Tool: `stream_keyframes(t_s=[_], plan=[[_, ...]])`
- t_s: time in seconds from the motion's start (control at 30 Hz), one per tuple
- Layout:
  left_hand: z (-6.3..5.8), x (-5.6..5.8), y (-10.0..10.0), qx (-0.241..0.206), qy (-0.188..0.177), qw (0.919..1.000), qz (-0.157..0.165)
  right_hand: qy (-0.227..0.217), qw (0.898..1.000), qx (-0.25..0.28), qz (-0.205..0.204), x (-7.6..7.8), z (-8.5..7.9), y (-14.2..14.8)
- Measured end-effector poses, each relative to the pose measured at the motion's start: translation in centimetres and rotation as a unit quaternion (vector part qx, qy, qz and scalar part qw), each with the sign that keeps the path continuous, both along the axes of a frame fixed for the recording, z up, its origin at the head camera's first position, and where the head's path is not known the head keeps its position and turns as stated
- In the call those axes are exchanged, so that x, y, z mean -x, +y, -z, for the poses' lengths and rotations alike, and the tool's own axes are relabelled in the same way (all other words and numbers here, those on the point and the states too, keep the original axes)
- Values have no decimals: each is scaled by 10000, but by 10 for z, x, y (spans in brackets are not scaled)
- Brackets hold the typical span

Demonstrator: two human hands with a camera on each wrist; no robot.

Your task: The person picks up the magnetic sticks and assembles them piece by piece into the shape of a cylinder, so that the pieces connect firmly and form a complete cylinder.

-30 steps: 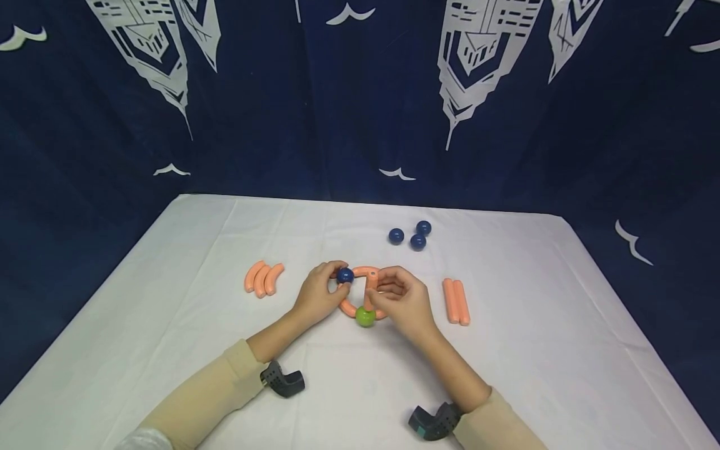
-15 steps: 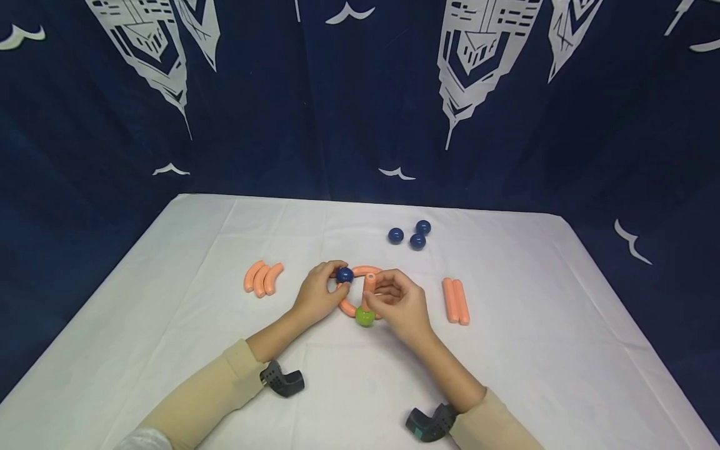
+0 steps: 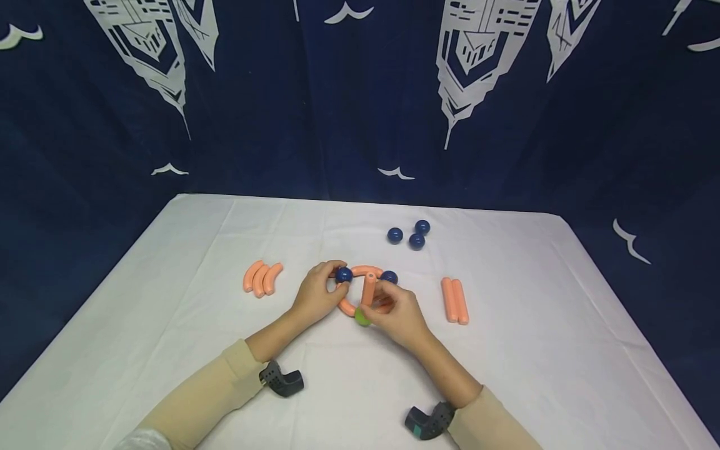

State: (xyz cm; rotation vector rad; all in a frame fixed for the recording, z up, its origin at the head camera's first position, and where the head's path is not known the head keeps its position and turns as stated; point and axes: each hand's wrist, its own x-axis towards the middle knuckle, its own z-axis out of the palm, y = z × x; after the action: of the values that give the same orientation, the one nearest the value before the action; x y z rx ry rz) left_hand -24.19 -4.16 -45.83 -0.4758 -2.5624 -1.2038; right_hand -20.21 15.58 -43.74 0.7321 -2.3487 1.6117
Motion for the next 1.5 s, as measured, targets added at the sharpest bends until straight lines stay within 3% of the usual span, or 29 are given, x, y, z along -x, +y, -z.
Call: stream_keyframes(t_s=[0.17,0.4,0.57,0.87,1.17,1.4,1.5], plan=[[1,0,0,39,19,10000,-16,132,9985,-502,-192,2,5,1],[2,1,-1,86,25,10000,-36,704,9940,-830,-136,4,11,2],[1,0,-1,24,129,9997,-205,663,9930,-956,-216,2,7,-1],[-2,-1,-2,-34,-70,9998,-206,833,9874,-1318,-277,-2,6,-8],[-2,2,-3,33,37,9999,-137,1154,9827,-1414,-303,-5,5,-12],[0,1,-1,-21,-5,9999,-134,817,9871,-1309,-435,-4,6,-6],[0,0,1,-17,-82,9999,-137,869,9889,-1170,-279,-3,5,-2]])
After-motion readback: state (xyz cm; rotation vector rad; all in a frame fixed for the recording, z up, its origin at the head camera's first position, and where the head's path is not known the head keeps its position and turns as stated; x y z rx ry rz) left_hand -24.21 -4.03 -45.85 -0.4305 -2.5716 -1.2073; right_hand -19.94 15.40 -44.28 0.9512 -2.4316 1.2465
